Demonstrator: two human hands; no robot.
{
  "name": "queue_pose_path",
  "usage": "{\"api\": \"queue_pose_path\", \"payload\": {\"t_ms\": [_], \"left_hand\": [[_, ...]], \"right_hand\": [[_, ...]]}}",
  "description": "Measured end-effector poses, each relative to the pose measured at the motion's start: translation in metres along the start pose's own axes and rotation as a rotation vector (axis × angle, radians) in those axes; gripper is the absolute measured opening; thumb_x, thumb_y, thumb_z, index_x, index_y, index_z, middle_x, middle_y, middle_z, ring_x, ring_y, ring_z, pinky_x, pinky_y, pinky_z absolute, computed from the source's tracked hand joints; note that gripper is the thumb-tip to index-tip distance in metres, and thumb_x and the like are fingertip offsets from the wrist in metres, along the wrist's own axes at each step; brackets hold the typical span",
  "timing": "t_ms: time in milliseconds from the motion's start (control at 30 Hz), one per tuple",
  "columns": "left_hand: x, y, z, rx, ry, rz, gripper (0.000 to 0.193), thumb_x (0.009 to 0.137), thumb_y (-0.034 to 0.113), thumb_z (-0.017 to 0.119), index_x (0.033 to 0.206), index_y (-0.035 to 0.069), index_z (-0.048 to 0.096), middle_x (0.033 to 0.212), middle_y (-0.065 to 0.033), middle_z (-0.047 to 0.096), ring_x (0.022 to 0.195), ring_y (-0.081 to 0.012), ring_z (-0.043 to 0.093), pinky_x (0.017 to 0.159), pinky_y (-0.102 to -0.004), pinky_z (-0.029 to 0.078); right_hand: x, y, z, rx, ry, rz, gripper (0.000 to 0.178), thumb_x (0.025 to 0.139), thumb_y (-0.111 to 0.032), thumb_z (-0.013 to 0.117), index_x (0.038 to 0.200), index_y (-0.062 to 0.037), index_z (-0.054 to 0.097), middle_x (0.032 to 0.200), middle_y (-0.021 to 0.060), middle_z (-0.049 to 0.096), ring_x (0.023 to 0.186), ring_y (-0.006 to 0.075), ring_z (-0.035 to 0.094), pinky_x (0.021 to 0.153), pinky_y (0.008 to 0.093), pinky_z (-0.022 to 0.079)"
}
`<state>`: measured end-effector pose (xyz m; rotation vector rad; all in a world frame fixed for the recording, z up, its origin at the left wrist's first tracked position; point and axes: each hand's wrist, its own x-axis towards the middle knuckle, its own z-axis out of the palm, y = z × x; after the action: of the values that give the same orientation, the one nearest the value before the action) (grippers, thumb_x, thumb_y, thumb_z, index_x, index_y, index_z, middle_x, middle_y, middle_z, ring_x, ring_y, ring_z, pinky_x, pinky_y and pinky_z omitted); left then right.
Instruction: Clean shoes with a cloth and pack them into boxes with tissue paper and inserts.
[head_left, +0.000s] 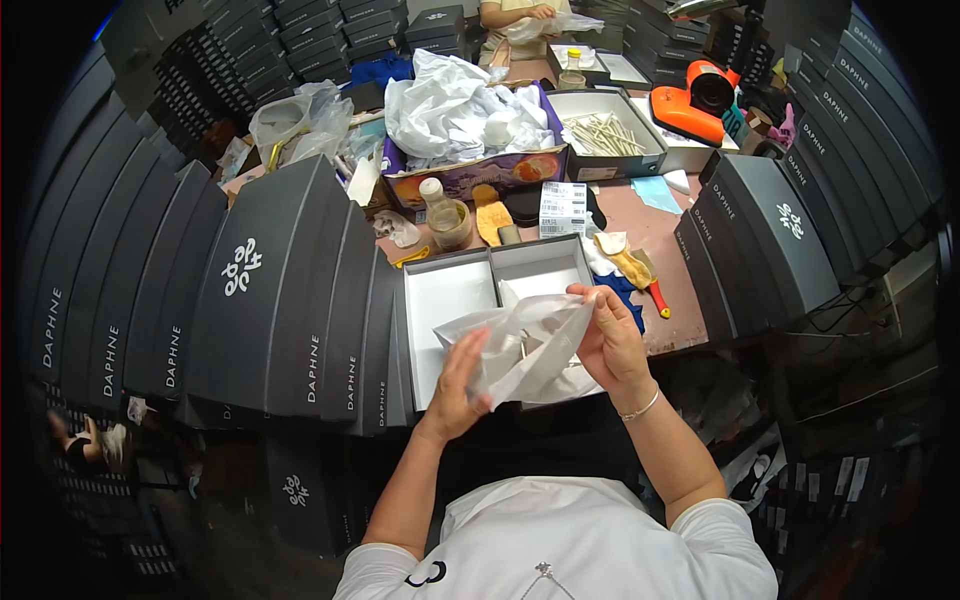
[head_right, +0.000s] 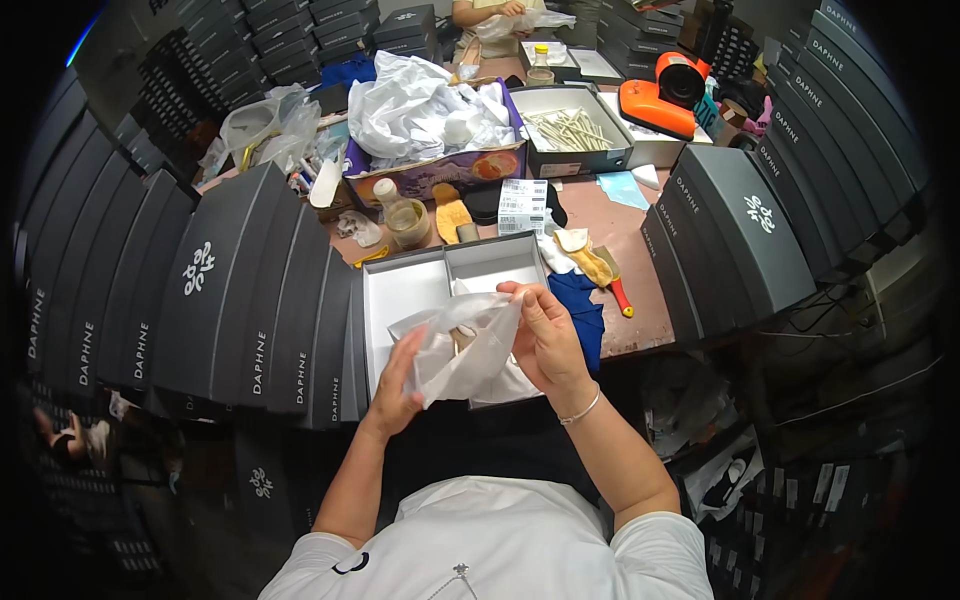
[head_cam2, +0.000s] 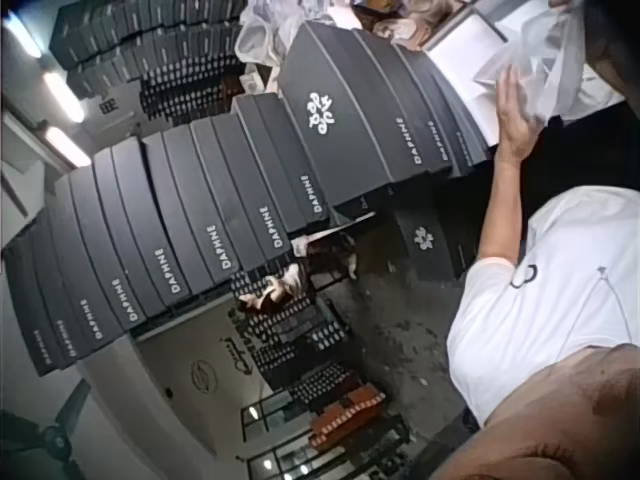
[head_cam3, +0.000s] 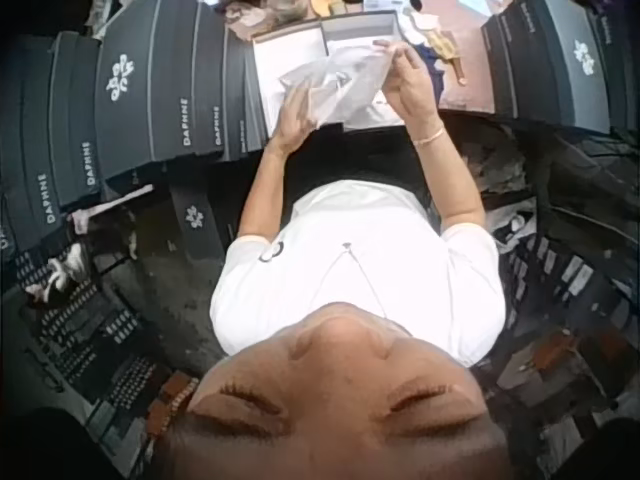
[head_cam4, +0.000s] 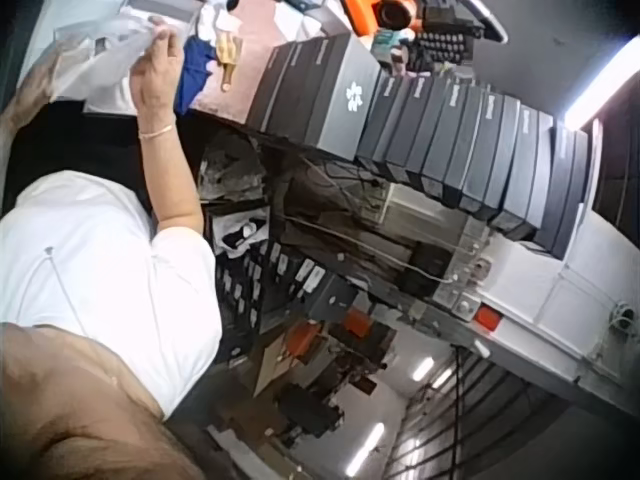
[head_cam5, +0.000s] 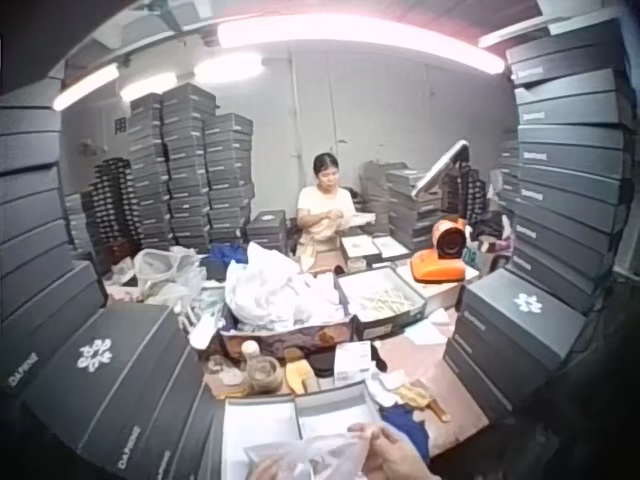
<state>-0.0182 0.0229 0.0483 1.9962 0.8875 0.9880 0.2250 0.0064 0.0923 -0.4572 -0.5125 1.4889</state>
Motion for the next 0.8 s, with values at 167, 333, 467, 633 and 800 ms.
{"api": "queue_pose_path", "payload": {"t_ms": [167,333,467,633,800], "left_hand": [[-0.01,-0.011,0.021,-0.334,0.243,-0.264,0.046,0.092,0.036,0.064,0.118,-0.001,0.059,0.12,-0.0135,0.057,0.113,-0.0269,0.055,0.094,-0.0347,0.045],[0.016,0.047,0.001,-0.444,0.409,-0.011,0.033,0.092,0.026,0.066,0.108,-0.002,0.064,0.099,-0.0107,0.064,0.091,-0.0173,0.06,0.082,-0.0282,0.047],[0.009,0.023,0.002,-0.191,0.043,-0.302,0.024,0.093,0.017,0.064,0.11,-0.001,0.063,0.084,-0.0059,0.064,0.079,-0.0119,0.059,0.074,-0.0243,0.048],[0.003,0.056,-0.014,-0.28,0.414,-0.106,0.012,0.096,0.012,0.058,0.102,0.001,0.059,0.104,-0.0099,0.059,0.097,-0.0159,0.056,0.088,-0.029,0.045],[0.019,0.036,-0.013,-0.655,0.317,0.015,0.053,0.089,0.039,0.066,0.123,0.006,0.044,0.143,-0.0189,0.033,0.132,-0.0312,0.038,0.112,-0.0466,0.028]], "right_hand": [[0.007,-0.003,0.0,-0.103,-0.114,0.027,0.02,0.098,-0.026,0.055,0.101,-0.0062,0.06,0.115,0.0049,0.06,0.101,0.0139,0.06,0.092,0.0342,0.05],[0.018,-0.012,-0.011,-0.215,-0.19,-0.021,0.02,0.098,-0.025,0.055,0.099,-0.0058,0.062,0.117,0.0055,0.059,0.102,0.013,0.057,0.092,0.0343,0.048],[0.018,-0.005,-0.004,-0.22,-0.195,0.024,0.02,0.097,-0.024,0.057,0.098,-0.0051,0.063,0.118,0.0052,0.058,0.104,0.0141,0.055,0.094,0.0324,0.044],[0.024,-0.02,0.0,-0.838,-0.118,-0.257,0.019,0.096,-0.018,0.059,0.093,0.0001,0.064,0.105,0.0032,0.057,0.095,0.0111,0.054,0.086,0.0262,0.044],[0.036,-0.022,0.026,-1.064,-0.188,-0.184,0.013,0.097,-0.011,0.056,0.095,-0.0005,0.063,0.088,0.0015,0.055,0.078,0.008,0.054,0.071,0.0225,0.046]]}}
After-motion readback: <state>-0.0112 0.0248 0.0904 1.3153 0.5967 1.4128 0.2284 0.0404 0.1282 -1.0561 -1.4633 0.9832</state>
